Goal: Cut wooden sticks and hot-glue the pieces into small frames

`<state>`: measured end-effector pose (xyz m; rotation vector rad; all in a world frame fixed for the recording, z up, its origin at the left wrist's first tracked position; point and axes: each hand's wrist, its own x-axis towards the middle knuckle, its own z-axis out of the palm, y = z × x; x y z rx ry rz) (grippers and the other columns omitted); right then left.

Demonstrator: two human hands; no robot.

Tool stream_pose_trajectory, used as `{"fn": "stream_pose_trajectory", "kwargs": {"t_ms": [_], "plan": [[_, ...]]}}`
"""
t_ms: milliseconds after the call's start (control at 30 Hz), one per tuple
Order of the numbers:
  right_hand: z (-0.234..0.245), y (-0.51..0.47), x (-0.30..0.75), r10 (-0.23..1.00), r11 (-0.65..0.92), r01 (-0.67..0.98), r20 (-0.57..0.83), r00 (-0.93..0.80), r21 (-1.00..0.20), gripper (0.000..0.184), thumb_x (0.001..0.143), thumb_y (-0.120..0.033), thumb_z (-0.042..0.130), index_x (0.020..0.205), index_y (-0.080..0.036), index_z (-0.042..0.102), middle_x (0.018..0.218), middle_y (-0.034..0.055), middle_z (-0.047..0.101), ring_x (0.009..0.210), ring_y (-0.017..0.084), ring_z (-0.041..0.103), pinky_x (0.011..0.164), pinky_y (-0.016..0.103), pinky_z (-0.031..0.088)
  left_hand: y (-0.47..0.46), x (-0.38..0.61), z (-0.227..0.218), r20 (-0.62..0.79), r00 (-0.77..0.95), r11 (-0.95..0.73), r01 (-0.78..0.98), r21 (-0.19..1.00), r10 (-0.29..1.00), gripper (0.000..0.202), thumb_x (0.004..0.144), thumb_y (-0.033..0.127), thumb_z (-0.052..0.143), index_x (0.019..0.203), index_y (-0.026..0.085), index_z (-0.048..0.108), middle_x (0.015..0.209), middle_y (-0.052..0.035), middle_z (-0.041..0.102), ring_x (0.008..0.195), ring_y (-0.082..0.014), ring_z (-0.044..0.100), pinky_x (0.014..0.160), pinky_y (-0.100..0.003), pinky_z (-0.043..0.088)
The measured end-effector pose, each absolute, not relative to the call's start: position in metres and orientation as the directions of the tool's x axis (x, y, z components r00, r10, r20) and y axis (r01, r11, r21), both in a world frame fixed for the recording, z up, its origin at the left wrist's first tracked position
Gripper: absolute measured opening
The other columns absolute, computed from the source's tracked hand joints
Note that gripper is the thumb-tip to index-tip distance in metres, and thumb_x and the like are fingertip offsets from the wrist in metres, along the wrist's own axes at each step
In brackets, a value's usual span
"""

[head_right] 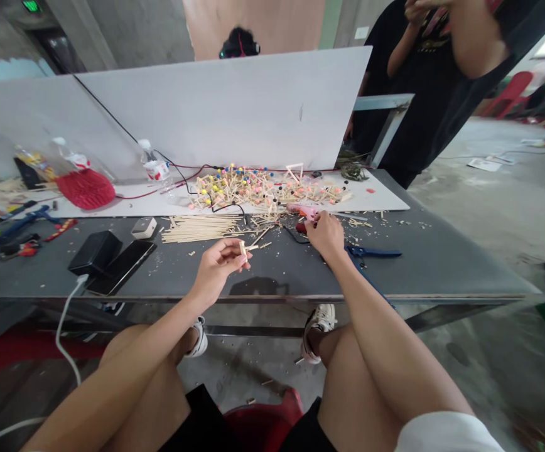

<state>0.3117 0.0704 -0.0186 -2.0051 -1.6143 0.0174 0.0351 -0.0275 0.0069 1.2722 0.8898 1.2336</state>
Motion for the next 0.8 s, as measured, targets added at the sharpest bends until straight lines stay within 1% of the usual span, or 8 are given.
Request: {"fn": "stream_pose_trajectory", "kwargs": {"t_ms": [67, 167, 267, 333, 400, 500, 667, 800], "plan": [[-0.02, 0.075, 0.309, 0.904, -0.129, 0.904, 0.326, 0.276, -0.407, 0.037, 0.084, -0.034, 0.057, 0.111, -0.009, 0.064, 0.105, 0.0209, 0.069, 0.098, 0.032, 0.062, 0.085, 0.04, 0.045, -0.026, 0.034, 0.006, 0.174, 0.173, -0.149, -0.148, 0.978, 0.97, 0.036, 0.078, 0.027, 0.076, 0.106, 0.014, 0.06, 0.088, -0.0077, 0.072, 0.069, -0.0154, 0.068, 0.062, -0.026, 0.048], [-0.01, 0.071, 0.294, 0.839, -0.095, 0.909, 0.459, 0.293, -0.407, 0.035, 0.083, -0.029, 0.058, 0.111, -0.009, 0.065, 0.115, 0.0243, 0.065, 0.109, 0.036, 0.057, 0.091, 0.046, 0.043, -0.023, 0.033, 0.004, 0.214, 0.167, -0.191, -0.146, 0.971, 0.962, 0.035, 0.079, 0.028, 0.075, 0.108, 0.014, 0.061, 0.088, -0.0074, 0.072, 0.07, -0.0153, 0.067, 0.063, -0.026, 0.048], [0.007, 0.049, 0.272, 0.816, 0.232, 0.818, 0.563, 0.13, -0.526, 0.024, 0.086, -0.026, 0.056, 0.102, -0.015, 0.069, 0.104, 0.0155, 0.07, 0.095, 0.028, 0.063, 0.087, 0.042, 0.047, -0.021, 0.032, 0.002, 0.21, 0.156, -0.182, -0.175, 0.968, 0.965, 0.035, 0.08, 0.028, 0.075, 0.109, 0.014, 0.062, 0.089, -0.0082, 0.073, 0.069, -0.0148, 0.067, 0.062, -0.026, 0.047], [0.018, 0.028, 0.255, 0.839, 0.453, 0.619, 0.542, -0.053, -0.641, 0.023, 0.085, -0.028, 0.061, 0.102, -0.017, 0.07, 0.091, 0.0087, 0.072, 0.08, 0.021, 0.066, 0.078, 0.035, 0.052, -0.021, 0.031, 0.001, 0.185, 0.163, -0.15, -0.209, 0.966, 0.969, 0.037, 0.08, 0.029, 0.075, 0.111, 0.014, 0.062, 0.09, -0.0084, 0.073, 0.068, -0.0146, 0.067, 0.063, -0.026, 0.047], [0.025, 0.006, 0.241, 0.816, 0.574, 0.455, 0.523, -0.247, -0.681, 0.027, 0.085, -0.03, 0.065, 0.109, -0.019, 0.069, 0.089, 0.0056, 0.072, 0.074, 0.017, 0.066, 0.072, 0.031, 0.053, -0.021, 0.032, 0.001, 0.161, 0.174, -0.114, -0.25, 0.962, 0.972, 0.039, 0.078, 0.029, 0.077, 0.112, 0.014, 0.063, 0.088, -0.0074, 0.073, 0.068, -0.0147, 0.067, 0.063, -0.026, 0.047], [0.03, -0.014, 0.227, 0.774, 0.633, 0.358, 0.548, -0.317, -0.687, 0.028, 0.084, -0.032, 0.069, 0.108, -0.018, 0.069, 0.087, 0.0047, 0.072, 0.071, 0.015, 0.065, 0.068, 0.028, 0.054, -0.023, 0.033, 0.004, 0.132, 0.179, -0.075, -0.295, 0.953, 0.975, 0.041, 0.074, 0.028, 0.08, 0.109, 0.014, 0.064, 0.083, -0.0053, 0.073, 0.066, -0.0141, 0.066, 0.062, -0.025, 0.046], [0.028, -0.014, 0.222, 0.734, 0.676, 0.402, 0.611, -0.296, -0.617, 0.011, 0.087, -0.027, 0.068, 0.09, -0.017, 0.071, 0.082, 0.0048, 0.072, 0.069, 0.014, 0.064, 0.066, 0.026, 0.051, -0.026, 0.034, 0.008, 0.125, 0.215, -0.051, -0.32, 0.946, 0.968, 0.043, 0.072, 0.026, 0.081, 0.109, 0.014, 0.064, 0.082, -0.0047, 0.072, 0.064, -0.0148, 0.066, 0.059, -0.025, 0.045], [0.029, -0.011, 0.223, 0.68, 0.728, 0.41, 0.655, -0.33, -0.549, 0.009, 0.089, -0.024, 0.065, 0.088, -0.018, 0.071, 0.082, 0.0046, 0.072, 0.07, 0.014, 0.063, 0.065, 0.026, 0.049, -0.026, 0.034, 0.009, 0.115, 0.227, -0.04, -0.311, 0.949, 0.967, 0.042, 0.073, 0.027, 0.081, 0.108, 0.012, 0.064, 0.082, -0.0067, 0.073, 0.063, -0.0159, 0.067, 0.059, -0.026, 0.045]]}}
